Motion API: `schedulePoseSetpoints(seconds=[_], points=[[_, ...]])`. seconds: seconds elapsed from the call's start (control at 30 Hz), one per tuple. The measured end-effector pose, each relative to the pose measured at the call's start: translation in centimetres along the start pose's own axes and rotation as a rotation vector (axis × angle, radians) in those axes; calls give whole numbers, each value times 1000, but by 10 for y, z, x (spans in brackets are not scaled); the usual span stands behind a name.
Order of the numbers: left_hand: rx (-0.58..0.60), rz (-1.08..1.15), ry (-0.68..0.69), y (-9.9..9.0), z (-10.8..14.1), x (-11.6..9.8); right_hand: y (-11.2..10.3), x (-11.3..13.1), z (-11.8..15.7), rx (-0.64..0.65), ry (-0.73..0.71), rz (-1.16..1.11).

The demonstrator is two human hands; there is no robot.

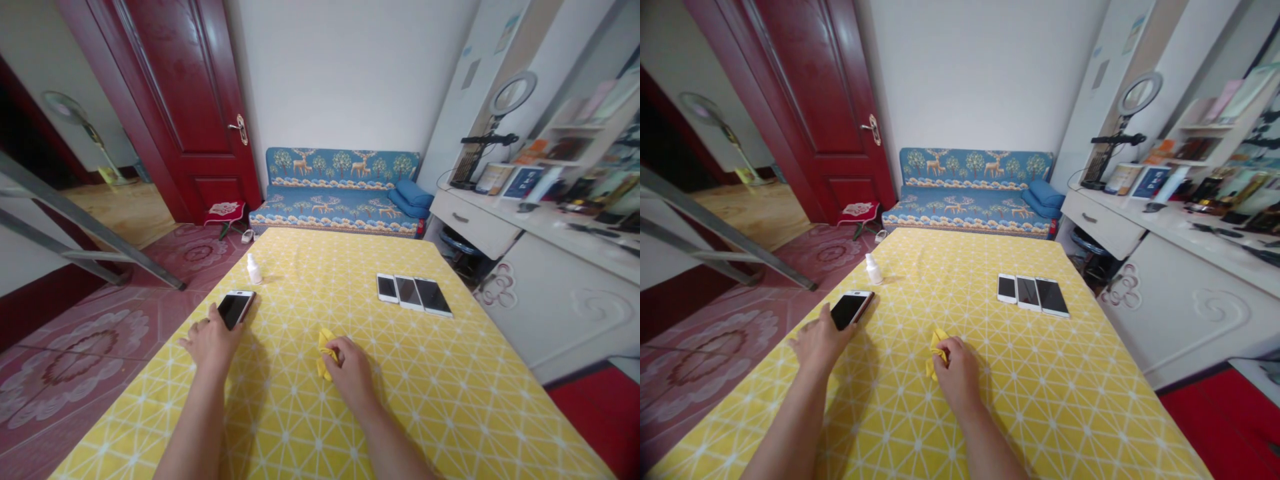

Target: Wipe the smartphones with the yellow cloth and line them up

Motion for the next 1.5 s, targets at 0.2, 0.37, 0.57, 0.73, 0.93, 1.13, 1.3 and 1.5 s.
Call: schedulePoseSetpoints(seconds=[0.2,0.37,0.57,0.73,0.93,1.13,1.3,1.5], points=[[-81,-12,-9,-3,3,2,-1,1,-1,8,13,-6],[-238,96,-3,-13,14,-4,0,-1,-1,-4,22,-30],[-93,937,84,-7,28,-37,4,-7,-1,-31,84,-150],[798,1692,-55,19,67,-80,-1,-8,-1,-111,199,-461],[1110,1876,3,31,104,-98,-16,-7,-3,-372,369,-688],[1446,2123,-304,43,112,-98,-18,-13,-7,-497,347,-747],[1561,2221,-362,45,111,-98,-22,-16,-7,-576,322,-733],[1588,2203,-425,44,112,-99,-24,5,0,-364,-67,-313]])
Point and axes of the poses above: each hand's wrist, its own z-axis away from the middle knuckle, its own y-axis out of the palm, x = y × z, the point moved 1 cm from there along -z, towards the middle knuckle, and after that the axes turned 2 degrees about x, right-handed, at the moved point
